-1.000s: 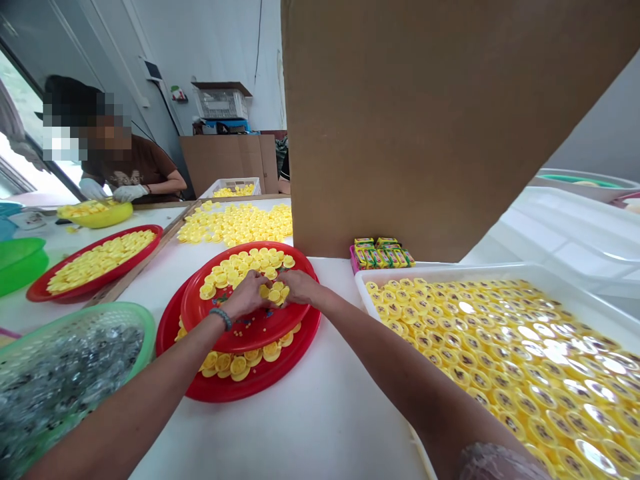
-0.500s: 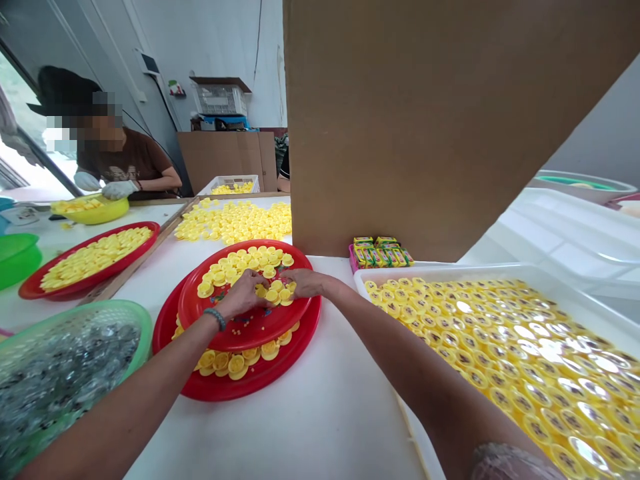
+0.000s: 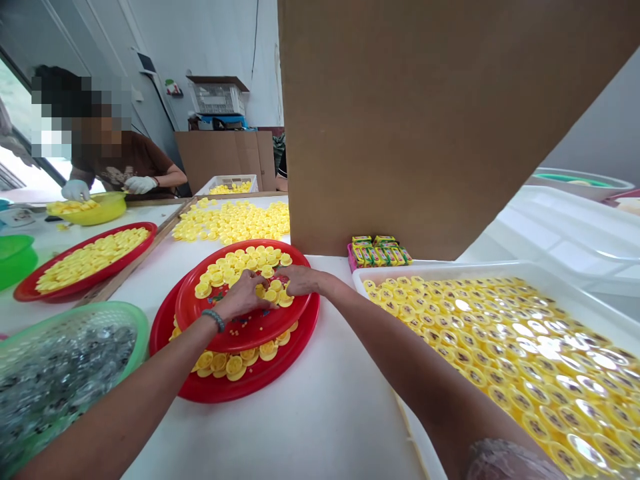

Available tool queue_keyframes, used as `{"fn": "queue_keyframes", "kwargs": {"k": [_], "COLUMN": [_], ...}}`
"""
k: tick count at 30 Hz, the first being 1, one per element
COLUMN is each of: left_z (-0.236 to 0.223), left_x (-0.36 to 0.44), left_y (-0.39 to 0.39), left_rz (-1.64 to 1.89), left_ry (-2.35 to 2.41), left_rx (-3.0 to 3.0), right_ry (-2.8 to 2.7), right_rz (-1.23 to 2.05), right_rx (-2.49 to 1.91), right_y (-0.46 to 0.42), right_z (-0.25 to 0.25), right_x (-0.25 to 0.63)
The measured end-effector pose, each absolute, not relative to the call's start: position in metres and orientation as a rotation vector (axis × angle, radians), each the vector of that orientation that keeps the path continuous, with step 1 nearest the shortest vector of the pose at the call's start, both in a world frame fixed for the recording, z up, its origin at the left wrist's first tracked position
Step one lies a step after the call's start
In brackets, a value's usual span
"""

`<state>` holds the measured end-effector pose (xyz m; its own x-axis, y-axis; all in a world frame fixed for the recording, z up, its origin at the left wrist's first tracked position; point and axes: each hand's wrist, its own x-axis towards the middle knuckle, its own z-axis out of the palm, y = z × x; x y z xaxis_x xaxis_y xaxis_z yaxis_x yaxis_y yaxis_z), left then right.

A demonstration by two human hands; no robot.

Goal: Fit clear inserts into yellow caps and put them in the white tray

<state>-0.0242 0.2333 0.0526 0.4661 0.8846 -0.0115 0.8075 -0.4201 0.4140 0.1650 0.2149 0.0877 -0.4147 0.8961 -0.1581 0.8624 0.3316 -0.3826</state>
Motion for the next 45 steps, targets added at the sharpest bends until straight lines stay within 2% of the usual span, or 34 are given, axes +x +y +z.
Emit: {"fn": "queue_keyframes", "kwargs": {"k": [3,7,16,33,45], "left_z": [0.051,0.05,0.049,0.039,0.039], "left_x": [-0.02,-0.019,-0.02,-0.019,-0.023], "left_y": [0.234,0.236,0.234,0.236,0.235], "left_rz": [0.287,0.286,0.323,0.47,0.593], "left_ry": [1.46,1.449,1.44,1.415,1.326], "left_rx": [2.381,2.4,2.367,2.332,2.356], "right_ry": [-2.618,-2.672,-2.634,-2.473,-2.449], "right_rz": [0.741,0.604,0.533,0.67,0.625], "right_rx": [-1.592,-1.595,-1.596,-1.751,-1.747], "right_y": [0.215,0.217,0.223,0.225,0.218], "right_z": [0.088,0.08,0.071,0.069,0.075], "right_x": [0.16,0.15,0.152,0.147,0.145]}}
